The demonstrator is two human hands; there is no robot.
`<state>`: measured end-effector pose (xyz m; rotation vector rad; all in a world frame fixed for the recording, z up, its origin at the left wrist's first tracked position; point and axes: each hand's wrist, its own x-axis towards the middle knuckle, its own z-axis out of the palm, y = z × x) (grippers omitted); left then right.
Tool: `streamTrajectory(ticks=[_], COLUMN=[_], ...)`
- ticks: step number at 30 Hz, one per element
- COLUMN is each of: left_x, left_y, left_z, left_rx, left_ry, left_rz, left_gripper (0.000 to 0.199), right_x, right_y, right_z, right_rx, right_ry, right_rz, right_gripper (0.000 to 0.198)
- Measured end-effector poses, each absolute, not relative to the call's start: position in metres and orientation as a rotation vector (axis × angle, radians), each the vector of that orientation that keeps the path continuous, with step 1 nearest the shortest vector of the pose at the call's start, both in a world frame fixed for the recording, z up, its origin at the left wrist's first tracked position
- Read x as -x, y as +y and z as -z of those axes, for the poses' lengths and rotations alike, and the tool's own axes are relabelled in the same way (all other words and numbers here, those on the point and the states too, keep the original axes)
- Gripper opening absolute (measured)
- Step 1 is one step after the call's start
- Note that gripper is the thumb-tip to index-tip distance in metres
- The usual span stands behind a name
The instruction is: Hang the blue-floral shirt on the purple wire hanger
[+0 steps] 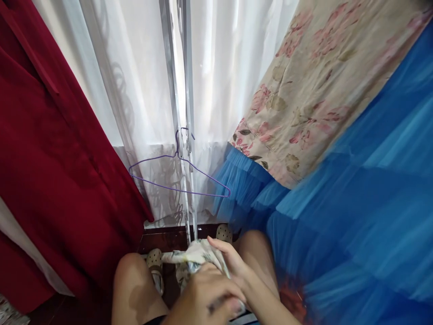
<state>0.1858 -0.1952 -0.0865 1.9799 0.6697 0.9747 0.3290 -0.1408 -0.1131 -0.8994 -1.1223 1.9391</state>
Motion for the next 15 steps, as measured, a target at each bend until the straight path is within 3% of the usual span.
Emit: streamTrajectory(ticks=[5,10,12,15], left_x=[-0.134,-0.14,-0.143,-0.136], left_y=[-0.159,-0.141,-0.143,-0.147], left_z=[0.067,0.101,0.124,0.145], left_rx=[-1.754,-1.56,-1.379,-1.339], left_ry=[0.871,0.542,0.483,0.64], left_rz=[-1.26,-0.808,-0.761,-0.841], left_gripper=[0.026,0.047,0.048,0.04], right_x=[-0.328,-0.343,-0.359,-0.388], right_y=[-0.146,-0.133,-0.12,-0.091], right_z=[0.103,0.06,0.032,-0.009], right_rx=[0.792,0.849,0.699,0.79], right_ry=[-0.934,-1.536,-2.041,-2.285], right_rz=[-2.246,-2.34,-2.213,-1.729], right_gripper=[0.027,0.019,0.024,0.021])
